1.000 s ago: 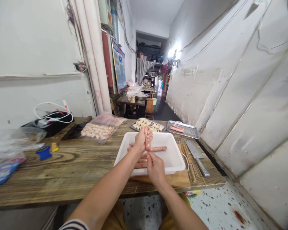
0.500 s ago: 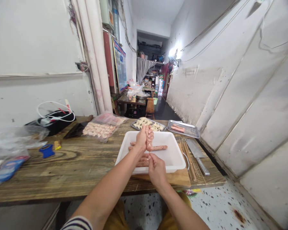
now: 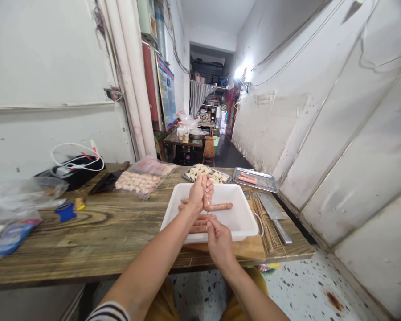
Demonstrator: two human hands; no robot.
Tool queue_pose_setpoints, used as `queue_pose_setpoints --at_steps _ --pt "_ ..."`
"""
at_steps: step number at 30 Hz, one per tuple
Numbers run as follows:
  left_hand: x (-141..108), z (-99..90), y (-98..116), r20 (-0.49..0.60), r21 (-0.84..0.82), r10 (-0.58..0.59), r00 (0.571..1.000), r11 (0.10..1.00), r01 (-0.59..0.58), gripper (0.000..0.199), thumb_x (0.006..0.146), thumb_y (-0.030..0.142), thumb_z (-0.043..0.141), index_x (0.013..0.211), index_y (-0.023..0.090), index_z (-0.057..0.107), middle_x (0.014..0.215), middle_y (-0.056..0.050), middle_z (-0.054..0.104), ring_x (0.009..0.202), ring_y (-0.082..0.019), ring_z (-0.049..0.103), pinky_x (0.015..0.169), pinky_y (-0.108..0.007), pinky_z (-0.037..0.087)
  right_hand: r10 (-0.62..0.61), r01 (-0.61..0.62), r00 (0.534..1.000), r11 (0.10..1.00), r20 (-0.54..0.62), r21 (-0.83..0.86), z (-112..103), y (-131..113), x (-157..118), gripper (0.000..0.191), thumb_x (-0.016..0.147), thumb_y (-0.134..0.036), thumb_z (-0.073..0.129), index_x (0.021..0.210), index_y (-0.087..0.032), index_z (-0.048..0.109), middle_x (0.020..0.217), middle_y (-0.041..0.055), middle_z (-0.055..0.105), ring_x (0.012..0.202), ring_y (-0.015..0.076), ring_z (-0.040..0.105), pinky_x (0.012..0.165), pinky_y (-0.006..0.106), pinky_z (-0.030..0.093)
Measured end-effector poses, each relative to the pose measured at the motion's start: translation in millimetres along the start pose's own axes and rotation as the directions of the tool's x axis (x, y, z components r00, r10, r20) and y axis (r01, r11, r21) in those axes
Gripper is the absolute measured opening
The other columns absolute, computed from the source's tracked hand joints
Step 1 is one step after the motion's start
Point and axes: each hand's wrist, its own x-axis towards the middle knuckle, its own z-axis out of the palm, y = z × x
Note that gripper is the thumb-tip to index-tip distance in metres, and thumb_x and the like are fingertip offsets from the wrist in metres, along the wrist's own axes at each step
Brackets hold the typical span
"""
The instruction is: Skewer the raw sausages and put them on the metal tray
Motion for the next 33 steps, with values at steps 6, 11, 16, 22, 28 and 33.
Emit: queue_pose_setpoints --at_steps 6,11,16,22,28,33 --pt "-0.6 1.7 -0.4 -0.013 0.0 0.004 1.0 1.0 -0.004 0.038 0.085 0.056 0.046 0.081 0.018 0.046 0.049 0.008 0.033 0.032 -0.004 0.023 0.031 -0.015 0.023 0.06 -0.061 0.998 0.997 0.02 0.04 -2.2 1.8 -4.9 0.031 0.091 -0.027 0.036 0.082 -0.016 0.063 0.076 0.0066 0.068 0.069 0.0192 0.061 0.066 0.027 0.046" --pt "0.8 2.2 -1.0 -0.006 -0.008 0.062 0.998 0.998 -0.063 0.035 0.085 0.052 0.048 0.084 0.017 0.048 0.052 0.007 0.036 0.032 -0.003 0.025 0.03 -0.014 0.022 0.094 -0.097 0.995 0.991 0.034 0.095 -6.9 -2.5 -7.4 0.031 0.091 -0.028 0.037 0.083 -0.016 0.064 0.074 0.0056 0.066 0.071 0.0192 0.06 0.068 0.028 0.046" --pt "1.8 1.4 -0.4 0.0 0.005 0.083 0.997 0.997 -0.083 0.033 0.086 0.051 0.047 0.085 0.018 0.048 0.053 0.007 0.037 0.032 -0.004 0.027 0.03 -0.013 0.023 0.129 -0.133 0.991 0.978 0.031 0.158 -5.9 -3.4 -6.0 0.031 0.09 -0.03 0.038 0.08 -0.016 0.064 0.074 0.0052 0.066 0.07 0.0183 0.058 0.065 0.027 0.045" --pt "3.8 1.2 -1.2 -0.003 0.027 0.105 0.994 0.994 -0.105 0.025 0.088 0.044 0.047 0.084 0.019 0.048 0.053 0.006 0.038 0.033 -0.004 0.027 0.03 -0.013 0.023 0.174 -0.174 0.985 0.958 0.021 0.227 -1.2 -0.1 -1.4 0.031 0.089 -0.032 0.04 0.078 -0.016 0.064 0.07 0.0042 0.065 0.064 0.0169 0.055 0.06 0.027 0.044" --pt "7.0 -1.7 -2.8 0.019 0.049 0.123 0.992 0.991 -0.123 0.025 0.083 0.043 0.052 0.081 0.019 0.047 0.054 0.007 0.038 0.035 -0.003 0.029 0.032 -0.013 0.023 0.166 -0.16 0.986 0.956 -0.005 0.245 -0.5 -3.7 1.1 0.028 0.088 -0.03 0.041 0.072 -0.017 0.06 0.066 0.0026 0.063 0.062 0.0161 0.054 0.06 0.026 0.044" --pt "7.2 -1.5 -3.1 0.014 0.067 0.095 0.995 0.993 -0.096 0.026 0.081 0.044 0.053 0.079 0.019 0.046 0.053 0.007 0.037 0.035 -0.004 0.028 0.031 -0.013 0.022 0.138 -0.135 0.99 0.963 0.001 0.233 0.6 -1.1 0.2 0.029 0.089 -0.029 0.039 0.074 -0.017 0.061 0.069 0.003 0.062 0.065 0.0166 0.055 0.063 0.027 0.043"
